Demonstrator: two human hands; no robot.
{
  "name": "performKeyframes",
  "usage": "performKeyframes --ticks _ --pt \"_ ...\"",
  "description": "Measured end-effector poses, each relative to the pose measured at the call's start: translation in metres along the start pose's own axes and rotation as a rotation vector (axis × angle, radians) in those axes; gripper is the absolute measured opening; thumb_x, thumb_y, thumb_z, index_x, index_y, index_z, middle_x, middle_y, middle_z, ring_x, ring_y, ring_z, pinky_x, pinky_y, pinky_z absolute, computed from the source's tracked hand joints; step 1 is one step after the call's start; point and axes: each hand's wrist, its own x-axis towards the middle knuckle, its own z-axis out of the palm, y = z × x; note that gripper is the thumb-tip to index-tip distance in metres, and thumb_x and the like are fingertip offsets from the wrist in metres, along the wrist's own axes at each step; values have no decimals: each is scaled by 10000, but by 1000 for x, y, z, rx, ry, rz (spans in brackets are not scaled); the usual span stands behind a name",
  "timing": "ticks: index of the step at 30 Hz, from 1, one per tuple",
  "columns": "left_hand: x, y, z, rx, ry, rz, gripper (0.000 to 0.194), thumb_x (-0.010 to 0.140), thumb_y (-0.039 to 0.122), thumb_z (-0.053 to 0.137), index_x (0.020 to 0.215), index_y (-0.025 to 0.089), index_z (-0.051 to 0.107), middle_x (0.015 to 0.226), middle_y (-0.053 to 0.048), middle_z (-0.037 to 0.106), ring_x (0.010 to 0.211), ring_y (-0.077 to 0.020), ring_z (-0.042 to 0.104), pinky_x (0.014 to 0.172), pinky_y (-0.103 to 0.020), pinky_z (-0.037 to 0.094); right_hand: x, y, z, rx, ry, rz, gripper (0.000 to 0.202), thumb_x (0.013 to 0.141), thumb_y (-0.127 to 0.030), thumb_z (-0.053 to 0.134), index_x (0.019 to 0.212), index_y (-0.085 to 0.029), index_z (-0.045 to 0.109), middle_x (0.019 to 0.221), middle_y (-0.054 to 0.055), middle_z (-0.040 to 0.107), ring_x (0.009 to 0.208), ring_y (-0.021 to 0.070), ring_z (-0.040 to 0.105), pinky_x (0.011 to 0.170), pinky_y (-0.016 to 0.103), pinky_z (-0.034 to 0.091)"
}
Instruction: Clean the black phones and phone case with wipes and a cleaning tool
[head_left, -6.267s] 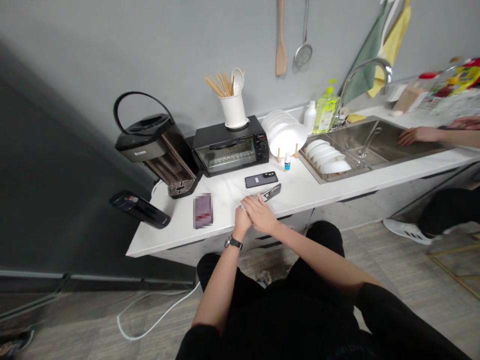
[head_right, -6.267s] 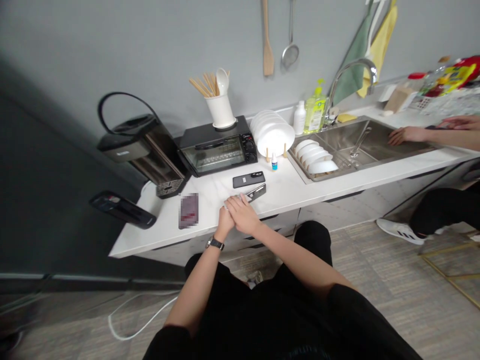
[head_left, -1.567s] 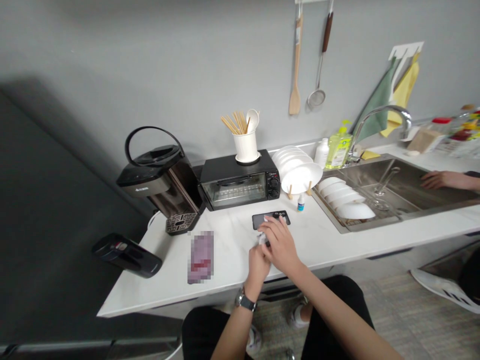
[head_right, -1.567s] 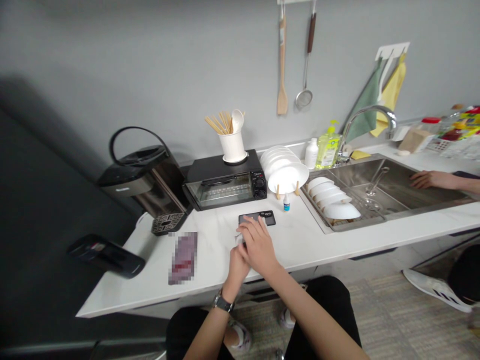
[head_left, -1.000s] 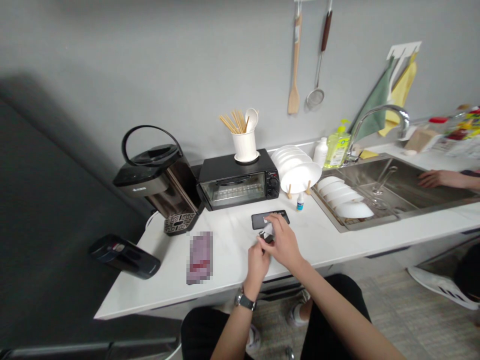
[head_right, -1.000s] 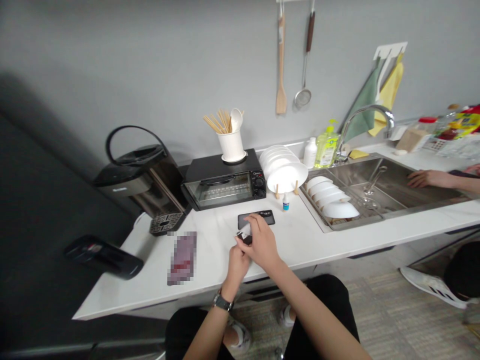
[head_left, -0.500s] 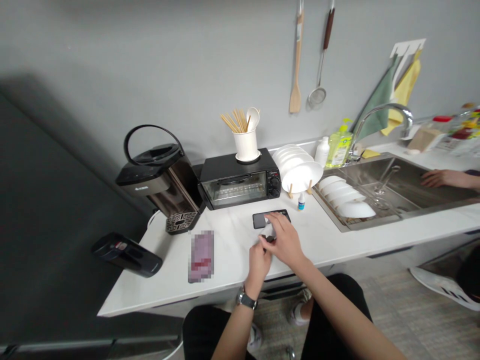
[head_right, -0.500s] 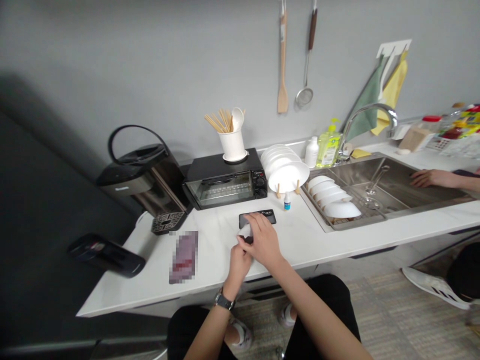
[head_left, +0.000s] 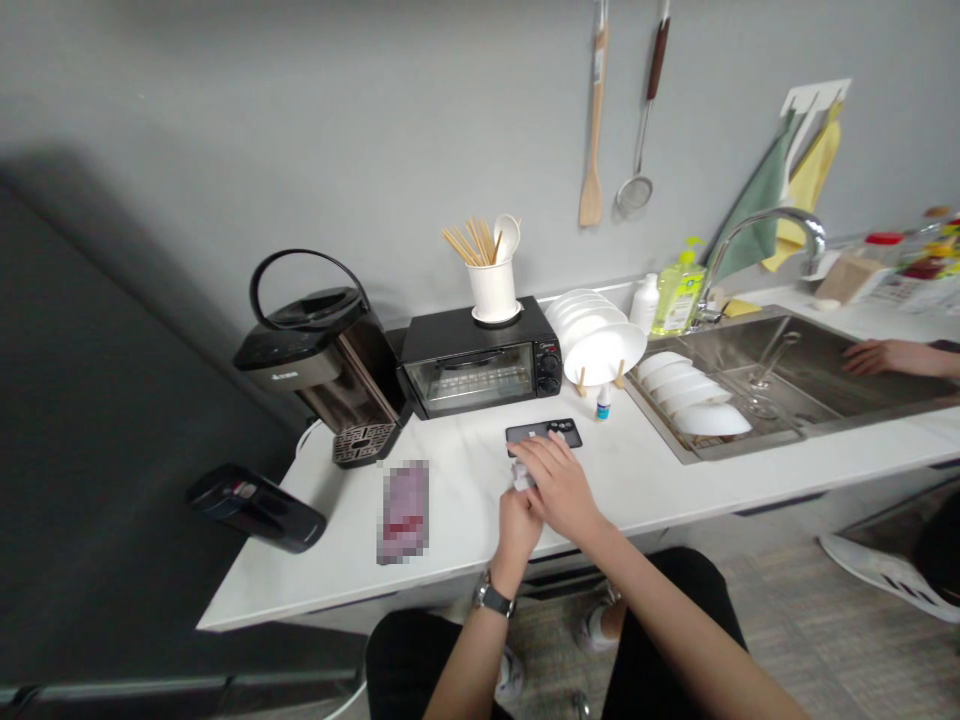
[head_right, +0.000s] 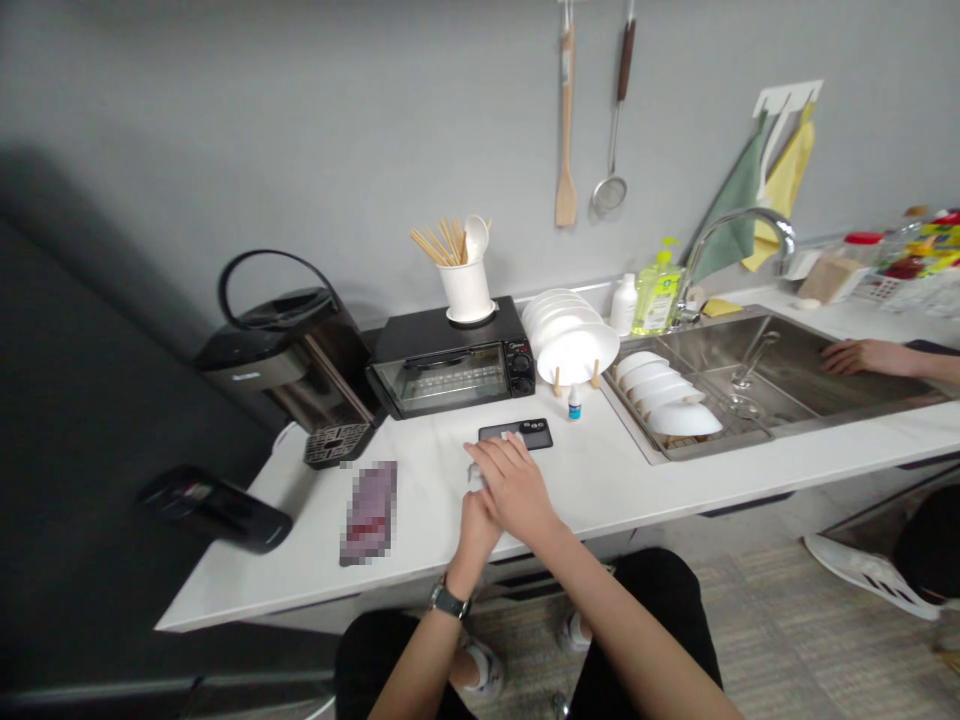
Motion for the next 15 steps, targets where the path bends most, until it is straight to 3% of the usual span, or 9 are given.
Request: performKeyframes --ticks 4,6,8,11,13,15 --pt "-1 2 -5 -23 -28 -25 247 898 102 502 928 141 744 867 -108 801 752 -219 745 690 -280 538 1 13 -6 50 96 249 604 861 -327 713 1409 -165 519 1277 172 659 1199 350 634 1030 536 546" --pt "-1 3 -6 -29 -38 -47 241 914 120 511 986 143 740 912 -111 807 805 -236 758 731 -296 550 1 15 -8 83 122 283 564 859 -377 729 1350 -175 539 1236 165 661 1145 342 655 970 511 575" --pt "-1 4 -6 -26 -55 -46 236 924 127 510 975 152 738 913 -104 807 818 -235 760 744 -298 549 1 13 -9 81 128 235 453 877 -349 711 1280 -192 575 1279 166 650 1214 340 628 1025 515 546" --pt "-1 3 -4 28 -80 -33 220 904 111 521 855 155 731 828 -105 791 754 -228 744 681 -287 519 0 5 -8 49 78 78 356 888 -193 615 1244 -200 607 1345 147 654 1387 332 533 1196 580 387" --pt "-1 1 -2 63 -91 -33 220 858 76 541 731 157 701 740 -116 764 695 -234 725 633 -292 487 -1 -1 -6 35 20 -20 464 850 -81 533 1296 -193 595 1356 128 673 1450 311 487 1258 618 264" --pt "-2 -1 0 74 -97 -33 246 815 34 544 642 164 662 680 -117 739 650 -235 708 614 -299 465 -1 -4 -5 33 -24 -74 586 807 -15 478 1359 -191 568 1381 115 676 1461 284 482 1274 612 225"
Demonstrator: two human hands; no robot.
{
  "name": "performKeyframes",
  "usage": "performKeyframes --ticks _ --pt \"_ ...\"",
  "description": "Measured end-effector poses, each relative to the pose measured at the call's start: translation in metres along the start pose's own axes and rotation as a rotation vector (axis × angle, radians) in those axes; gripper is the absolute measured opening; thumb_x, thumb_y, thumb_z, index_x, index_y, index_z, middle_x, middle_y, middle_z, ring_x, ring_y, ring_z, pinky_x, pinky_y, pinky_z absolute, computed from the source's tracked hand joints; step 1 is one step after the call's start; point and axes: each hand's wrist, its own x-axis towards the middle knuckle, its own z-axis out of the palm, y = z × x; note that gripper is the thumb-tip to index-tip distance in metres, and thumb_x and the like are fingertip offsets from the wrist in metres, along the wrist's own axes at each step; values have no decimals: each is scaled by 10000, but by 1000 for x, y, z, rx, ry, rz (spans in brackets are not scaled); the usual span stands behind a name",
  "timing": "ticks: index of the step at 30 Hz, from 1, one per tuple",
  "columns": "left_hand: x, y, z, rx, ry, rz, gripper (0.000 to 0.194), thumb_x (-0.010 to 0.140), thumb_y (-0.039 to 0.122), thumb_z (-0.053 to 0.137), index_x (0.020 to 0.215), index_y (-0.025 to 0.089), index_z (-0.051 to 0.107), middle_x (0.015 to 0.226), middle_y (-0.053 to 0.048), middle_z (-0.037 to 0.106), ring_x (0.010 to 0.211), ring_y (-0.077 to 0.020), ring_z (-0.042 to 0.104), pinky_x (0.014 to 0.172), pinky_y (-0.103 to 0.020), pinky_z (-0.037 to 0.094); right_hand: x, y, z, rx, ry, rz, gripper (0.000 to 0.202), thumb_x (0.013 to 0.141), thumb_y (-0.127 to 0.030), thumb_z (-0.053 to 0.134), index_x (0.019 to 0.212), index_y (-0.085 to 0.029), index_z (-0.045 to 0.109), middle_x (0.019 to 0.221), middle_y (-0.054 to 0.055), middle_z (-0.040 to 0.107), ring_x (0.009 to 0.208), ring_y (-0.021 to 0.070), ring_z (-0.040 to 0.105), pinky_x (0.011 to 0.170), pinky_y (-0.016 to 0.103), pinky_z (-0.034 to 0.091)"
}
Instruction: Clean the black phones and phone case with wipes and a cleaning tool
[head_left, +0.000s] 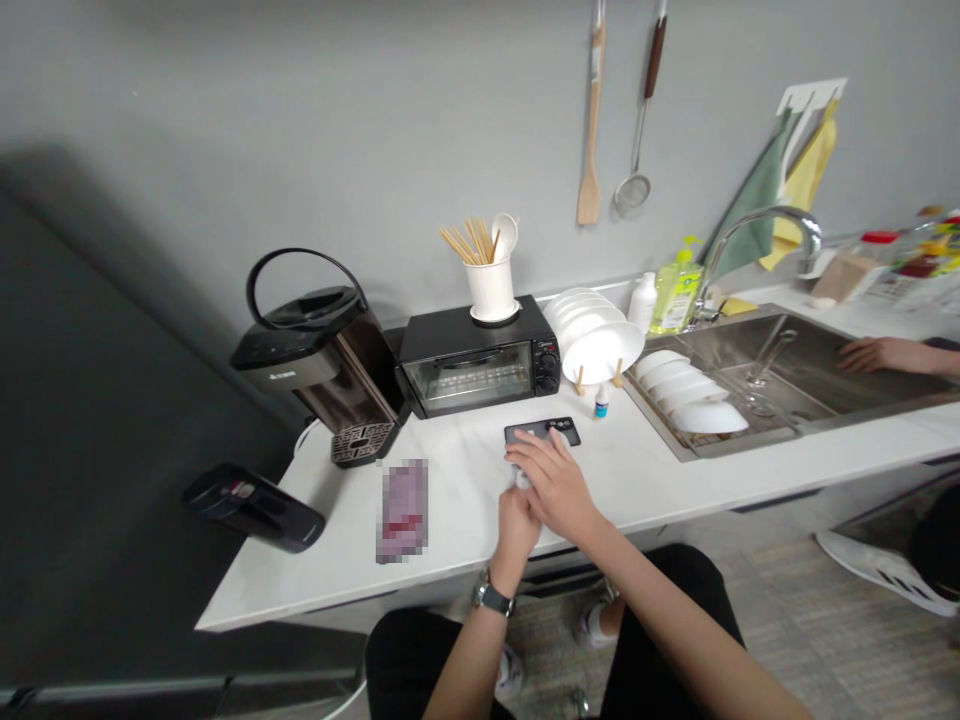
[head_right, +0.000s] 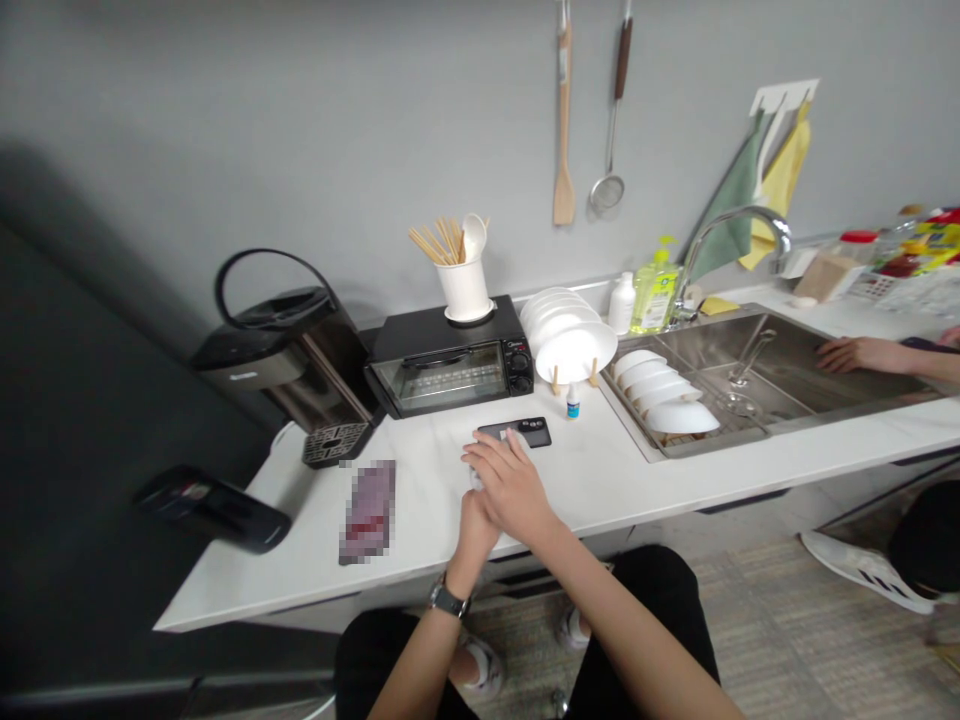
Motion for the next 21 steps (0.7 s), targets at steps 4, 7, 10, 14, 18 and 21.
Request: performKeyframes --ticks 4,7,10,14,18,21 --pt "0 -1 0 -6 -1 -5 248 830 29 526 682 162 675 723 -109 757 649 -223 707 613 -289 463 0 6 1 -13 3 74 607 818 -56 537 1409 -190 532 1406 128 658 1440 297 503 1265 601 274" --pt "1 0 -4 -51 23 -17 229 903 84 504 886 145 723 835 -109 787 717 -223 730 649 -283 495 0 15 0 -26 105 264 566 855 -232 677 1392 -165 509 1376 185 642 1421 356 513 1231 643 325" --pt "0 2 -6 -103 27 -8 236 935 116 505 1009 143 728 913 -110 799 806 -235 752 709 -287 524 -1 18 -1 -10 148 320 597 864 -333 721 1382 -154 483 1359 208 629 1421 376 508 1213 659 347" --pt "-1 2 -5 -73 17 22 227 915 98 515 886 155 733 869 -111 795 790 -228 750 699 -275 517 -1 9 -1 -10 106 184 436 889 -194 628 1318 -177 551 1377 172 639 1477 343 453 1237 636 319" --pt "-1 -1 -1 -7 28 5 236 816 42 550 653 173 660 688 -111 744 649 -216 704 614 -268 467 2 0 0 16 -3 22 546 838 -24 495 1352 -190 570 1377 120 680 1477 288 470 1258 625 278" --pt "0 -1 -1 -16 27 1 226 794 42 554 643 177 654 669 -103 736 618 -205 684 604 -268 464 4 2 -1 17 -32 13 622 823 -20 501 1415 -205 546 1394 110 675 1420 276 532 1257 599 300"
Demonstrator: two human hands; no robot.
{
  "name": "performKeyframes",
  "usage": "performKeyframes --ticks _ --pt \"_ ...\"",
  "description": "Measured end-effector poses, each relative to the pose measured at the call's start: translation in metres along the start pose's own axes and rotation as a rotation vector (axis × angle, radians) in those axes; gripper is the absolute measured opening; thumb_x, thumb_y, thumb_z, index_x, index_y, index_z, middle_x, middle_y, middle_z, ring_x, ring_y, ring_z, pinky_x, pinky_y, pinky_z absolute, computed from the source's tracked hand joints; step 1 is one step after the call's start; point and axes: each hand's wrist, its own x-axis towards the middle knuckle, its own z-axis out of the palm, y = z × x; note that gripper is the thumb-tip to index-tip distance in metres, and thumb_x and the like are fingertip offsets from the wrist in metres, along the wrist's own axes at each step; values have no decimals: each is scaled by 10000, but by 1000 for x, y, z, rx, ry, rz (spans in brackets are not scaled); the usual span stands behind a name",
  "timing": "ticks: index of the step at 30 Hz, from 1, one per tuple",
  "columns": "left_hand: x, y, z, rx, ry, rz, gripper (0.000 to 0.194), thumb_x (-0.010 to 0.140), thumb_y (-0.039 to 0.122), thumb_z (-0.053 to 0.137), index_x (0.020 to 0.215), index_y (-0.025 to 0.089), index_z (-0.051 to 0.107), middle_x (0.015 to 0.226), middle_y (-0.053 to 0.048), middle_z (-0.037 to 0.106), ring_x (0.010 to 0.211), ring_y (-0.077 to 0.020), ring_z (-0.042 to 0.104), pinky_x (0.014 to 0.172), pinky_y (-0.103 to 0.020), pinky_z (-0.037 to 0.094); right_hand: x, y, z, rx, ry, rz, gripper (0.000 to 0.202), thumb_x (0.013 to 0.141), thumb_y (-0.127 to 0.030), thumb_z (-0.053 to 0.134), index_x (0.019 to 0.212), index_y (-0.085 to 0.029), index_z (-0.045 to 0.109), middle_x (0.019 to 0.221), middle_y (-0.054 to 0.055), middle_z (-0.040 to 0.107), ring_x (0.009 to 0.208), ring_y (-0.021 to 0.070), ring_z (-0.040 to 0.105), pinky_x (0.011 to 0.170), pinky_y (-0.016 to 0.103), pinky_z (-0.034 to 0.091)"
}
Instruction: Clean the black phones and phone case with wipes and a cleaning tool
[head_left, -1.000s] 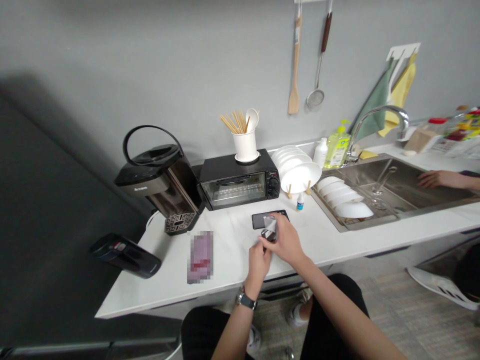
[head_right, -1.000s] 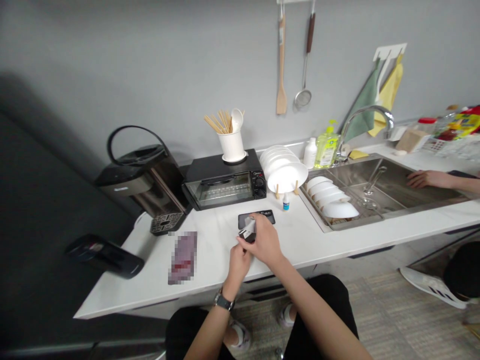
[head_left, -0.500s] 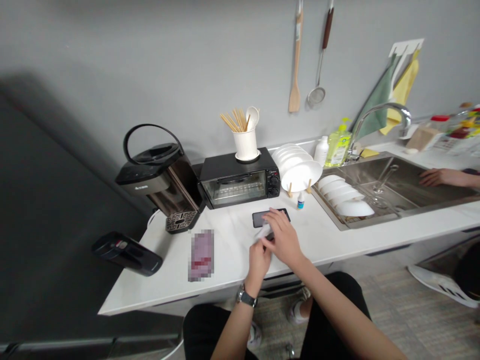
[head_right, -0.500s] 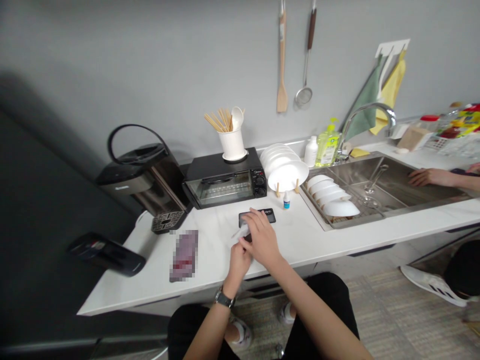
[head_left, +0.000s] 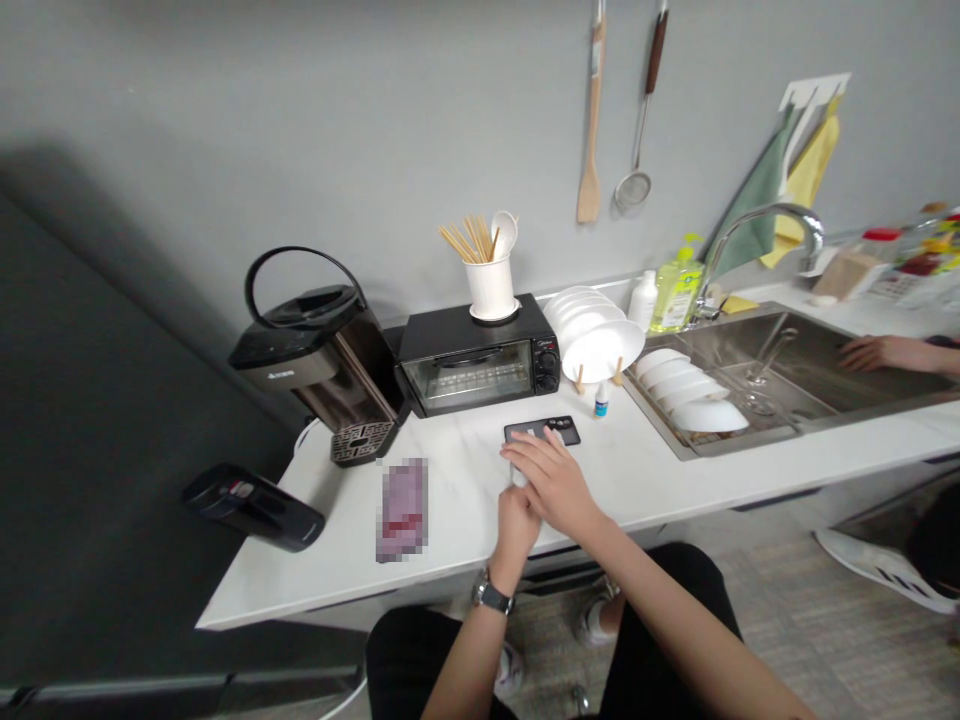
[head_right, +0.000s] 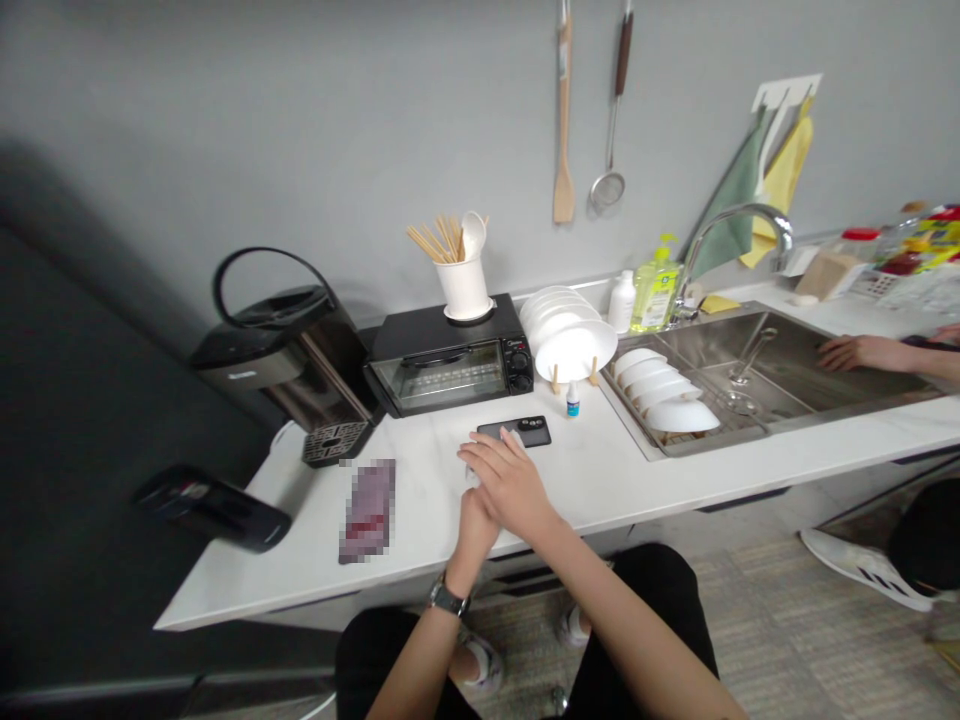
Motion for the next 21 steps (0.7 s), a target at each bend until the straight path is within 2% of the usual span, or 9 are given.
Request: performKeyframes --ticks 3,6,9,12,14,16,18,21 --pt "0 2 -3 -35 10 -1 217 863 89 520 804 162 716 757 -93 767 693 -208 707 648 -269 499 1 9 -3 -7 53 152 578 855 -151 619 1424 -183 526 1400 153 644 1381 323 549 1208 577 392" --pt "0 5 -4 -72 21 -30 228 919 143 503 924 147 731 811 -95 778 731 -219 720 685 -283 524 -2 17 -2 33 126 345 624 843 -327 726 1400 -159 503 1362 194 630 1289 361 603 1080 552 520" --pt "-1 7 -5 -73 14 -42 219 914 135 512 947 141 729 857 -113 787 760 -236 734 710 -298 534 -6 20 3 102 162 401 665 817 -386 754 1387 -171 487 1339 178 635 1248 355 627 1057 534 536" --pt "-1 7 -6 -71 1 -35 247 880 82 511 977 144 729 901 -112 797 799 -239 748 730 -295 540 -8 17 8 138 224 420 679 806 -366 754 1398 -182 476 1329 166 635 1232 341 634 1043 514 547" --pt "-1 7 -6 -62 -15 -24 265 884 67 501 998 144 727 924 -112 800 810 -233 752 729 -287 540 -8 13 9 113 249 383 620 812 -314 732 1373 -190 499 1370 178 612 1275 344 610 1058 519 537" --pt "-1 8 -6 -40 -33 -14 249 902 74 499 969 142 729 911 -116 799 798 -227 751 720 -281 536 -6 9 6 68 229 265 481 824 -231 685 1288 -209 561 1374 162 623 1357 345 556 1137 548 469" --pt "-1 8 -6 -16 -46 -9 231 899 76 511 882 145 731 873 -121 795 784 -229 750 712 -280 530 -3 7 2 25 155 133 391 833 -150 625 1217 -222 602 1336 128 668 1414 332 514 1224 594 347" --pt "-1 7 -5 4 -52 -13 235 853 50 523 791 153 725 848 -128 793 787 -241 752 704 -286 523 -1 7 -5 -1 34 -5 442 855 -80 559 1271 -221 599 1334 91 704 1417 294 526 1266 616 234"
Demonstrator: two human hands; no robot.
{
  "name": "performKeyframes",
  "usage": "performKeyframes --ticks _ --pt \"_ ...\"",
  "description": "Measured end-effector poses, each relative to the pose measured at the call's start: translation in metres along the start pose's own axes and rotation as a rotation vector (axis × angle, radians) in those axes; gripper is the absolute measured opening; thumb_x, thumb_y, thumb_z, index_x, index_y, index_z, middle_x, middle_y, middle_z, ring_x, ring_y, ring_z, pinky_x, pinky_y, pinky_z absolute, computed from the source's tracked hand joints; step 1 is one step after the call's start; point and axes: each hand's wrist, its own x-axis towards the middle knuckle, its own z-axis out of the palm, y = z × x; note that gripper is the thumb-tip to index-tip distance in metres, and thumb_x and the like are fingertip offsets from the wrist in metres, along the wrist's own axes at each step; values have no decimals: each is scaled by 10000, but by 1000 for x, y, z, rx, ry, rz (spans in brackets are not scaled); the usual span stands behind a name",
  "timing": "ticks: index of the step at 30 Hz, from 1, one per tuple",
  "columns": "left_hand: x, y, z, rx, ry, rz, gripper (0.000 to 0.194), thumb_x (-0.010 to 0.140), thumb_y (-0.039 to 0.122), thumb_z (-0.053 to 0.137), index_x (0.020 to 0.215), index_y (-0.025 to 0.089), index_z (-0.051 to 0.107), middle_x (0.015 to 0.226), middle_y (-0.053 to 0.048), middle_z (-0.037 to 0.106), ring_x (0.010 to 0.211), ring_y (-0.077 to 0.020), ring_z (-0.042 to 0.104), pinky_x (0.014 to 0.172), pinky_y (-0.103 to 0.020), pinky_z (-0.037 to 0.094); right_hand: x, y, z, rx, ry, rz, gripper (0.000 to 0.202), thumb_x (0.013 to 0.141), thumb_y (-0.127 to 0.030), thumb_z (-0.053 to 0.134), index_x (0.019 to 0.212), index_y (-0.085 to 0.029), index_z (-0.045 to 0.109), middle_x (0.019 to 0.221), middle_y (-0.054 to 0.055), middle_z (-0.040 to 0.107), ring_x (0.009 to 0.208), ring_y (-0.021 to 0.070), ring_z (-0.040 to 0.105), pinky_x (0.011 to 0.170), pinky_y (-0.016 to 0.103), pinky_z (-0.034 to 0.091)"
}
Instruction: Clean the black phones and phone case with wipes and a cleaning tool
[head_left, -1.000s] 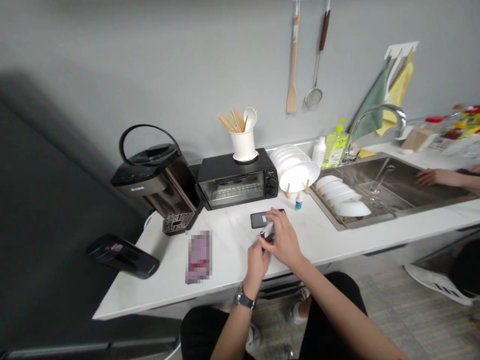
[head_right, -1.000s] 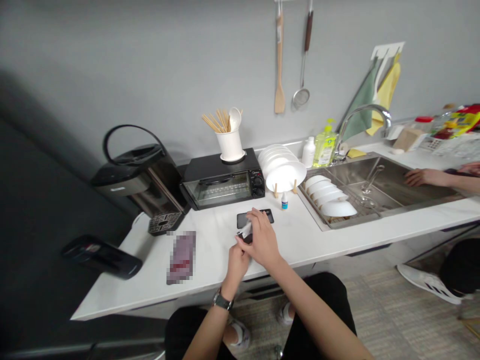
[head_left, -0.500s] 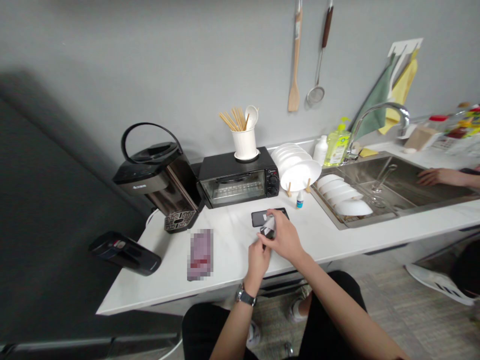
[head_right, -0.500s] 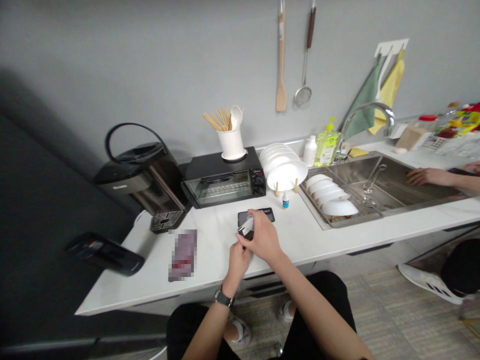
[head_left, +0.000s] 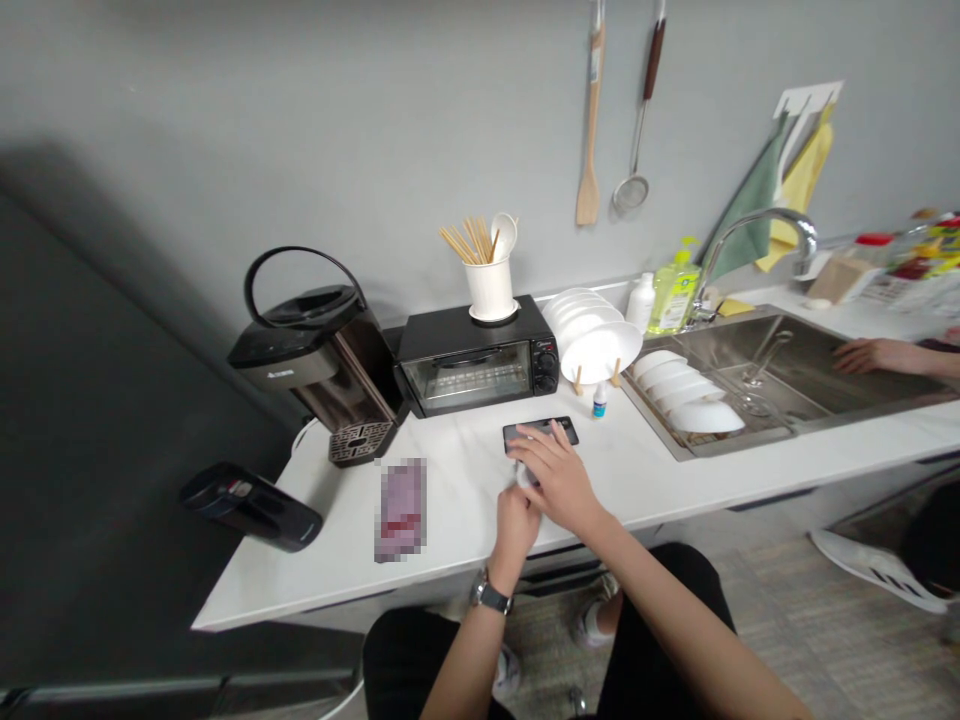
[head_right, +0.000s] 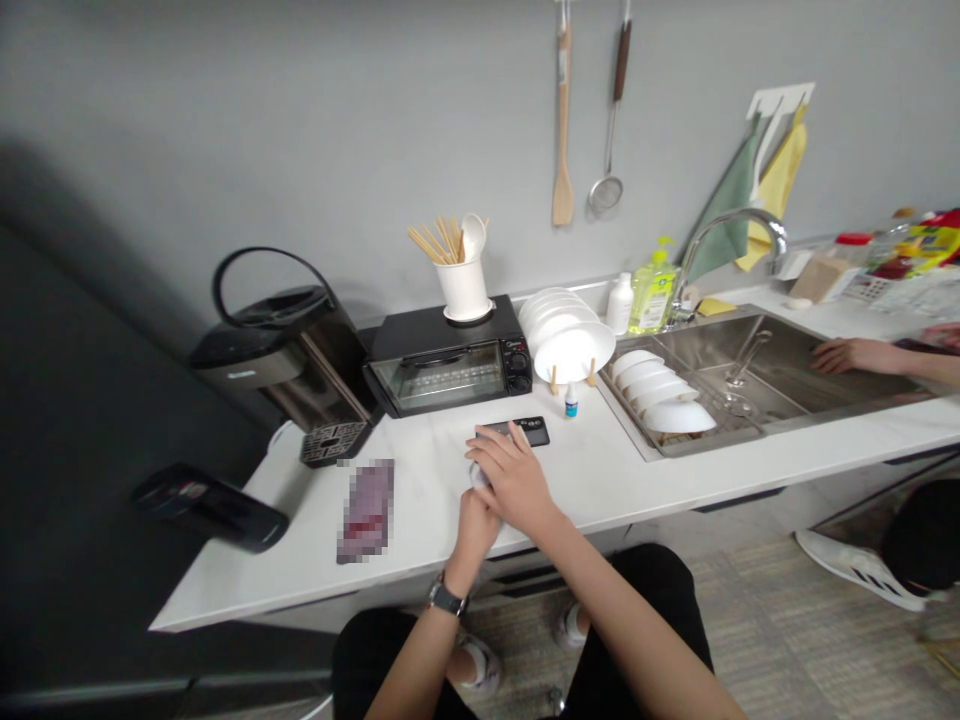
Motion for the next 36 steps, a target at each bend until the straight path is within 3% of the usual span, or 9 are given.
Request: performKeyframes --ticks 4,10,15,17,20,23,27,31,36 --pt "0 0 1 18 3 -14 224 819 44 531 755 153 716 805 -127 784 752 -247 745 688 -296 518 0 5 -3 -12 -49 -100 524 854 -73 563 1353 -235 581 1318 78 718 1301 269 613 1233 554 323" --pt "1 2 -2 -19 57 -19 229 914 111 507 934 148 733 854 -103 790 773 -224 742 708 -286 530 3 11 -5 0 82 266 429 834 -286 741 1233 -187 617 1231 143 687 1134 315 660 955 464 569" --pt "0 0 2 10 42 4 237 885 97 500 837 160 723 795 -99 774 743 -228 729 691 -297 525 4 5 -7 4 19 61 308 864 -159 643 1168 -211 648 1291 105 712 1399 333 542 1186 580 393" --pt "-1 -3 5 30 33 4 225 835 68 525 716 170 687 733 -110 754 703 -241 718 664 -309 508 3 1 -5 10 -32 -78 389 872 -61 538 1211 -216 647 1336 78 715 1456 288 499 1238 583 319" --pt "-1 -7 7 47 29 -6 234 791 32 546 645 175 659 679 -120 733 667 -246 707 646 -315 487 2 -4 0 12 -47 -164 535 871 -4 450 1336 -216 610 1401 68 693 1420 229 539 1223 519 362" --pt "-1 -5 5 46 21 -11 223 829 51 554 695 170 687 734 -112 760 695 -233 716 648 -298 487 3 -2 0 -20 -23 -39 634 829 -54 521 1448 -191 544 1419 110 670 1346 267 586 1198 531 397" --pt "1 2 0 31 28 -32 206 910 98 537 887 155 734 861 -101 794 789 -225 743 706 -284 518 7 7 -6 8 67 188 557 744 -161 667 1299 -197 632 1308 136 685 1253 335 607 1101 524 494" --pt "1 12 -5 41 -16 -44 186 957 192 607 1080 179 746 948 -89 812 853 -234 768 746 -276 537 3 20 -12 39 140 189 416 764 -167 638 1175 -226 659 1188 113 700 1215 326 614 1093 534 495" --pt "-2 17 -9 -88 -11 9 235 1012 256 592 1180 240 756 1113 -66 815 992 -234 776 871 -282 561 -22 35 -13 -23 229 187 422 896 -130 501 1280 -258 621 1168 81 717 1117 278 658 1167 583 410"
